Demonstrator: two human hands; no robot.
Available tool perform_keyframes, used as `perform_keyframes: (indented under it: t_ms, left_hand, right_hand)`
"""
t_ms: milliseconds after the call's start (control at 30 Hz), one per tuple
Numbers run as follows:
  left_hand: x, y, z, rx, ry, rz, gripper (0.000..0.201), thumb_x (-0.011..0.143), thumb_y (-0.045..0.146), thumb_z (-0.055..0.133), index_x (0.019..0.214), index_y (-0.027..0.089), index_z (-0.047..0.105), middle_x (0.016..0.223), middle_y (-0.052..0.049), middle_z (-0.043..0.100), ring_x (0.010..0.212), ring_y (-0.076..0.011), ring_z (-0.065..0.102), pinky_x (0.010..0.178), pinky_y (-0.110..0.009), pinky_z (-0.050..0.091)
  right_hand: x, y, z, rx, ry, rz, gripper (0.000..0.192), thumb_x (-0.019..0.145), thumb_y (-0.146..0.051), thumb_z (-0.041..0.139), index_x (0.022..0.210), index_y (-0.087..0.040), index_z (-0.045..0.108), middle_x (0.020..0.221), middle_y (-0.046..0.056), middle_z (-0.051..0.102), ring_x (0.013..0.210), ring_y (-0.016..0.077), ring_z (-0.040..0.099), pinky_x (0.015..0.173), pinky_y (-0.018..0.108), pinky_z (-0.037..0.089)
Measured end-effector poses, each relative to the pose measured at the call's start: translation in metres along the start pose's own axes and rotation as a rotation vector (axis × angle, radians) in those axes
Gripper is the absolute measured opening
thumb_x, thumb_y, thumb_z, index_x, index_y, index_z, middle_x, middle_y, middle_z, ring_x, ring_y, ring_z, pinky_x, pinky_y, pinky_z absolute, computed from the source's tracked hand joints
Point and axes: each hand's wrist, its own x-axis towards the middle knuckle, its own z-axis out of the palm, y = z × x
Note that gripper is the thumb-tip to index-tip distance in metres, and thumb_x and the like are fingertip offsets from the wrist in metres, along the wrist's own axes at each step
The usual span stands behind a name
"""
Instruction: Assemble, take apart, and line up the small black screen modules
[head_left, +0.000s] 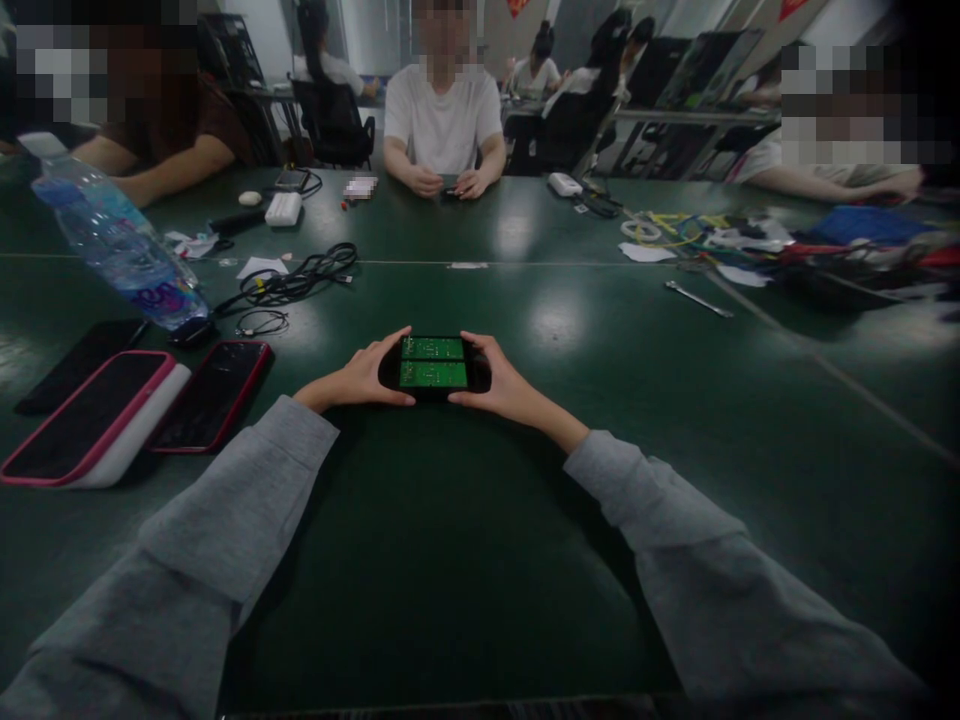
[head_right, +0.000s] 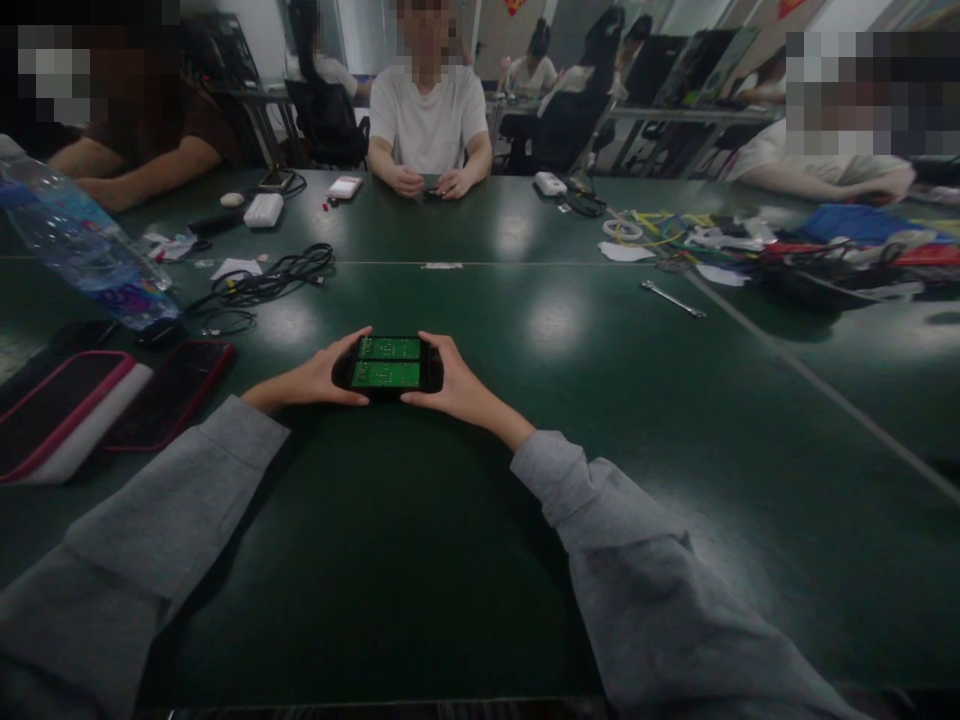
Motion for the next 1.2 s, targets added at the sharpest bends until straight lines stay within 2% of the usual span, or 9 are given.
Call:
perform_keyframes:
  t_ms: [167,400,1200]
  left_hand:
    - [0.0,-0.0026,0.0003,-0.007,0.009,0.0,0.121,0.065,0.055,0.084,0.161,0.025,0.018,0.165,-0.018,0.027,0.15,-0.0442,0.028,0.12,-0.064,0.02]
    - [0.0007,0.0038,0.0002,0.0,0.004,-0.014,0.124,0.063,0.058,0.083,0.161,0.018,0.018,0.165,-0.021,0.026,0.15,-0.0436,0.028,0.121,-0.061,0.02]
    - [0.0007,-0.0013,0.0017,-0.032,0.029,0.022,0.116,0.064,0.053,0.085,0.159,0.024,0.024,0.162,-0.018,0.034,0.147,-0.0429,0.033,0.118,-0.065,0.022]
  right_hand:
    - [0.0,-0.0019,-0.0001,0.004,0.0,-0.007,0.093,0.077,-0.051,0.083,0.15,-0.029,0.03,0.153,0.012,0.035,0.144,0.0329,0.038,0.12,0.059,0.034]
    - [0.0015,0.0018,0.0014,-0.004,0.019,-0.024,0.093,0.076,-0.052,0.084,0.149,-0.029,0.032,0.151,0.013,0.036,0.142,0.0337,0.039,0.12,0.059,0.035]
    - [0.0002,0.0009,0.0002,-0.019,0.0,0.003,0.094,0.077,-0.054,0.082,0.151,-0.031,0.029,0.152,0.012,0.035,0.143,0.0349,0.039,0.119,0.063,0.035]
